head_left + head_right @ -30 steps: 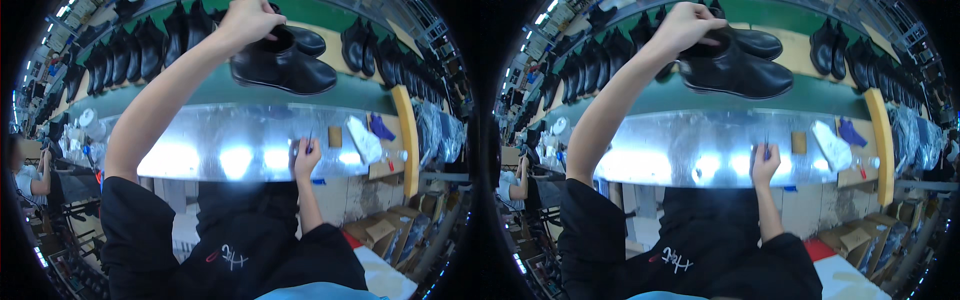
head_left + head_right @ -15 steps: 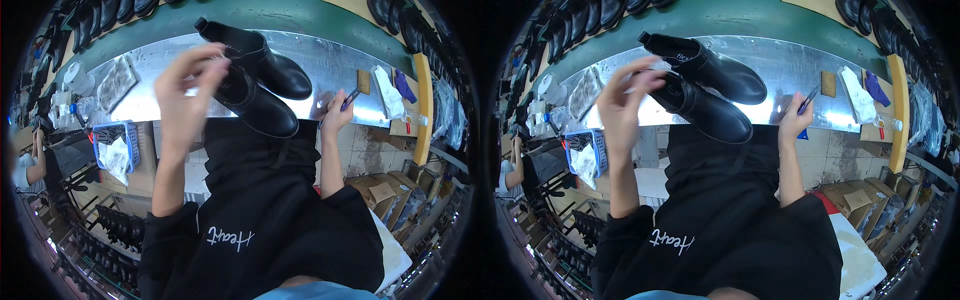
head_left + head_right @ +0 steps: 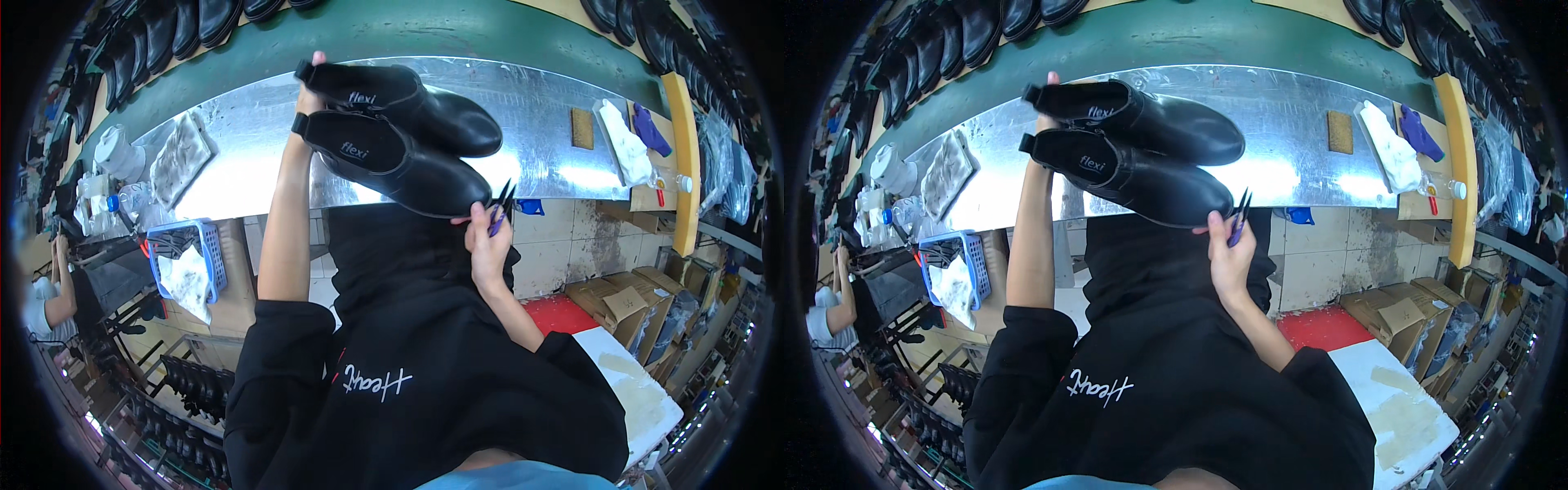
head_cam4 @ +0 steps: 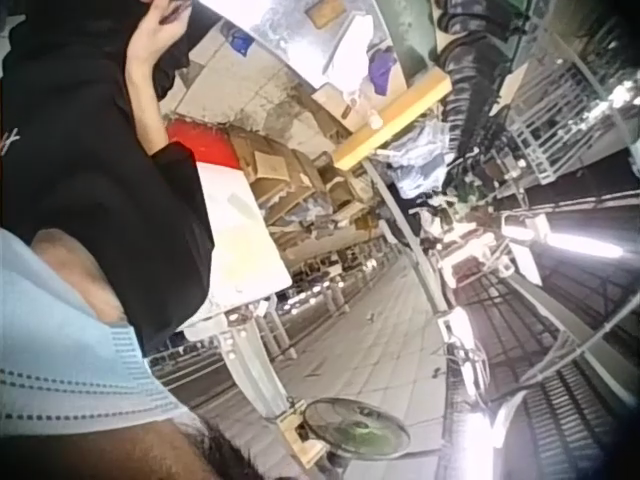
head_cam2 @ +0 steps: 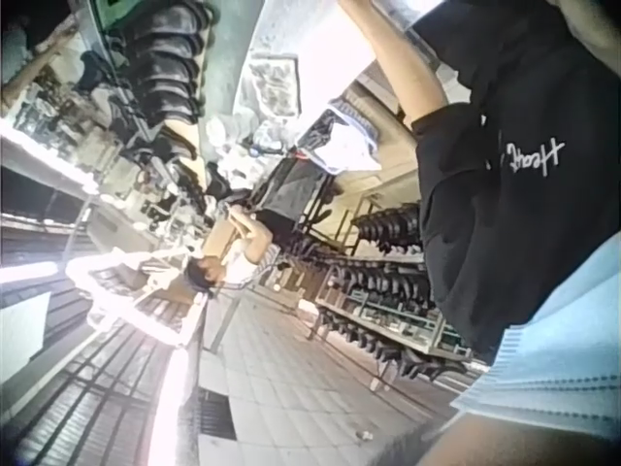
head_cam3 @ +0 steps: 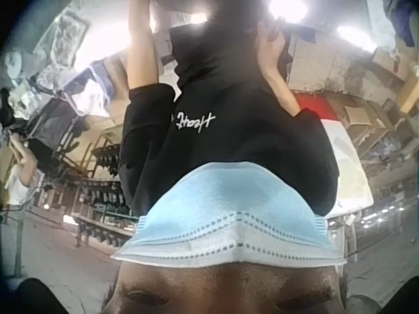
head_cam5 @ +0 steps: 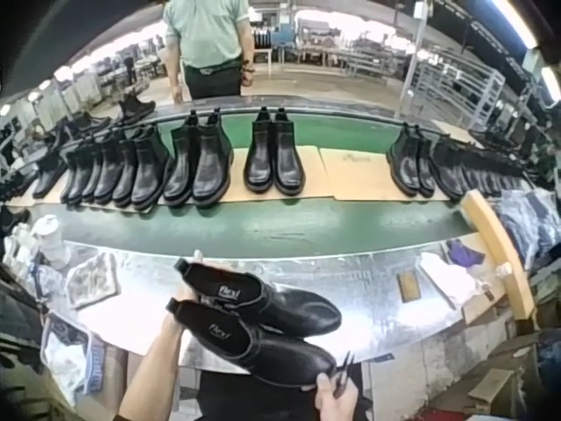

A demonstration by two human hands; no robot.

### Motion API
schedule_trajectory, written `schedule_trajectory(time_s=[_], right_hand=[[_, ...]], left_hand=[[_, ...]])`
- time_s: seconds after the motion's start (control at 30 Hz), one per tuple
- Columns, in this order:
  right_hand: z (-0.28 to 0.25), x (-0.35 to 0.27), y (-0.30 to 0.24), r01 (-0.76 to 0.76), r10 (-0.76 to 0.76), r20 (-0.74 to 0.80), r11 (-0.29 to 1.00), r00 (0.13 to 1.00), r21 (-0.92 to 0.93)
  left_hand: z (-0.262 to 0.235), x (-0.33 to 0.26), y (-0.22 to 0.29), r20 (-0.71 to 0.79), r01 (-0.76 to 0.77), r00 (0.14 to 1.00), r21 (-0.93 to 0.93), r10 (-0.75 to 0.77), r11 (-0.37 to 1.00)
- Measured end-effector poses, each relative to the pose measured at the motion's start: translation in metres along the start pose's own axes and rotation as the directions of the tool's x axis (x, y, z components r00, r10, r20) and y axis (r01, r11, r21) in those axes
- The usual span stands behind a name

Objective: The person is trimming excess material or threads from a pair of black boots on a factory assembly line using small scissors.

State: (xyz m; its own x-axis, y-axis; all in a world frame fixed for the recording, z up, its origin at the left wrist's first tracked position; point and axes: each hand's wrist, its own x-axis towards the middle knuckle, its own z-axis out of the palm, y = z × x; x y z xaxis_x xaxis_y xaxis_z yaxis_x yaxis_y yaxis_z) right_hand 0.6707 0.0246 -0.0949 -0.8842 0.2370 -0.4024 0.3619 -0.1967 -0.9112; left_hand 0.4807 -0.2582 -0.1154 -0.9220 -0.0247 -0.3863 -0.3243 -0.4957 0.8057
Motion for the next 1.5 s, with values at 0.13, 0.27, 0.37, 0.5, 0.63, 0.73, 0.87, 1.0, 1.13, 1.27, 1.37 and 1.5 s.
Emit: schedule_trajectory(time_s=[0.13, 0.27, 0.37, 0.5, 0.63, 0.73, 0.87, 1.0, 1.13, 1.27, 1.37, 1.5], right_hand=[[-0.005, 0.058, -0.029, 0.145, -0.151, -0.095, 0.987, 0.984, -0.065], [-0.005, 0.142, -0.048, 0.250, -0.254, -0.009, 0.958, 0.967, -0.138], [0.006, 0.148, -0.062, 0.176, -0.174, 0.093, 0.984, 0.980, -0.023], [0.002, 0.127, -0.049, 0.278, -0.278, 0.048, 0.961, 0.959, -0.005], [-0.009, 0.098, -0.041, 0.239, -0.236, -0.060, 0.969, 0.970, 0.057], [-0.020, 0.090, -0.025, 0.274, -0.271, -0.085, 0.962, 0.959, 0.021], [-0.020, 0.091, -0.023, 0.337, -0.341, -0.035, 0.937, 0.939, -0.093], [-0.020, 0.096, -0.021, 0.317, -0.324, -0.033, 0.940, 0.946, -0.127], [-0.020, 0.091, -0.027, 0.370, -0.371, 0.003, 0.926, 0.929, -0.078], [-0.019, 0.091, -0.028, 0.352, -0.354, -0.032, 0.934, 0.935, -0.053], [-0.021, 0.090, -0.030, 0.298, -0.298, -0.014, 0.955, 0.954, -0.015], [-0.022, 0.091, -0.027, 0.345, -0.345, 0.004, 0.938, 0.939, 0.023]], left_hand=[[0.001, -0.044, -0.029, -0.095, -0.125, 0.989, -0.168, 0.110, 0.978], [0.055, -0.108, -0.068, -0.305, -0.381, 0.821, 0.335, 0.482, 0.861], [0.086, -0.148, -0.082, -0.236, -0.334, 0.771, 0.641, 0.591, 0.691], [0.068, -0.175, -0.112, -0.066, -0.449, 0.757, 0.670, 0.650, 0.591], [0.045, -0.196, -0.124, 0.234, -0.559, 0.743, 0.733, 0.627, 0.388], [0.061, -0.198, -0.128, 0.394, -0.596, 0.753, 0.748, 0.527, 0.292], [0.074, -0.198, -0.140, 0.343, -0.543, 0.773, 0.792, 0.533, 0.278], [0.077, -0.195, -0.136, 0.405, -0.583, 0.737, 0.785, 0.541, 0.207], [0.092, -0.195, -0.134, 0.383, -0.531, 0.788, 0.819, 0.481, 0.217], [0.100, -0.190, -0.136, 0.389, -0.492, 0.831, 0.848, 0.399, 0.199], [0.104, -0.189, -0.136, 0.395, -0.487, 0.833, 0.856, 0.388, 0.175], [0.105, -0.186, -0.136, 0.432, -0.527, 0.810, 0.833, 0.397, 0.170]])
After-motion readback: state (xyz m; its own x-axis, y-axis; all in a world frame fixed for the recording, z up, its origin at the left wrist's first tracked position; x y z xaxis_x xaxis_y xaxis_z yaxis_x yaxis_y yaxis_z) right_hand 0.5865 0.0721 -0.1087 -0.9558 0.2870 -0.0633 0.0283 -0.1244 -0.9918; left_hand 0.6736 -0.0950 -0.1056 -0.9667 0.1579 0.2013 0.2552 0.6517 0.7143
